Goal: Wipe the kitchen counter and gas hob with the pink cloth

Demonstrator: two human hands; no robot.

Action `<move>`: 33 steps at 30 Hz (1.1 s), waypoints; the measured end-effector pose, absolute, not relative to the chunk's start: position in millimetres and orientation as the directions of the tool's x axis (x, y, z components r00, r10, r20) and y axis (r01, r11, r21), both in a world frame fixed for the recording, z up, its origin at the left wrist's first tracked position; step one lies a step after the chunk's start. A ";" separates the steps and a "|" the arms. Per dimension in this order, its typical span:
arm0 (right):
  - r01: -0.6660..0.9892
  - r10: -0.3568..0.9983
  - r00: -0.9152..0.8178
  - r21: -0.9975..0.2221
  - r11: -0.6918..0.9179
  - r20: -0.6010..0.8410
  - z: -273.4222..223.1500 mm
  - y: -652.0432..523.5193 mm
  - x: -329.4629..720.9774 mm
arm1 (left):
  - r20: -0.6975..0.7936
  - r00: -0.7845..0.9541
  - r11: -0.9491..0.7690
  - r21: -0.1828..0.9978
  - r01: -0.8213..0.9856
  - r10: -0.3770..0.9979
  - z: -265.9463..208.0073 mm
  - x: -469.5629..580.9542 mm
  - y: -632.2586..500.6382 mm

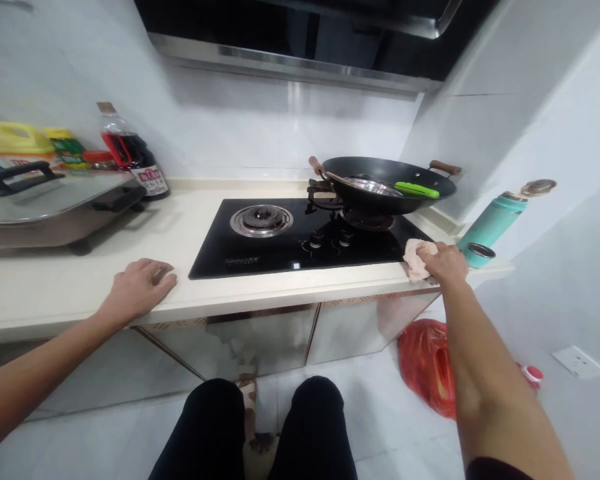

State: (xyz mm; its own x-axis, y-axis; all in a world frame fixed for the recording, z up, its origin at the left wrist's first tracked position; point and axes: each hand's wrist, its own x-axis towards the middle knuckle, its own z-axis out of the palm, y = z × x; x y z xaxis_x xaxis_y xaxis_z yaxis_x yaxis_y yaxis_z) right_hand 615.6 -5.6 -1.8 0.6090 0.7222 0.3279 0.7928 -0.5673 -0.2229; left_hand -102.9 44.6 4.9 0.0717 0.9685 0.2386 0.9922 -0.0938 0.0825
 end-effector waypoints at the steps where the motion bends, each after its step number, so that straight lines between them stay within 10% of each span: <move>1: 0.794 0.718 0.607 -0.212 -0.570 0.340 -3.7 -4.4 611.2 | 0.237 0.071 -0.093 0.085 0.992 0.969 5.6 -101.8 43.9; 11: 0.987 0.908 0.160 -0.055 -0.150 0.386 3.8 -9.8 386.7 | 0.281 0.069 -0.108 0.126 0.986 0.957 6.0 -98.4 38.5; 23: 0.892 0.857 -0.339 -0.156 0.424 0.387 16.7 1.5 124.2 | 0.328 0.034 -0.098 0.180 0.979 0.944 3.4 -100.0 39.4; 33: 0.984 0.958 -0.031 -0.161 0.079 0.285 13.6 -12.2 244.8 | 0.349 0.041 -0.113 0.189 0.976 0.936 -0.5 -99.9 38.1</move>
State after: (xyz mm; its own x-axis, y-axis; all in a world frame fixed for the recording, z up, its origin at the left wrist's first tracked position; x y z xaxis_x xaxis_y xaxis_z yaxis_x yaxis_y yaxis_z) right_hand 244.8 -12.2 13.6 -0.0307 0.9581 0.2847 0.9838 0.0793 -0.1608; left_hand -99.9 38.1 -0.5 0.0409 0.9364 0.3486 0.9755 -0.1129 0.1886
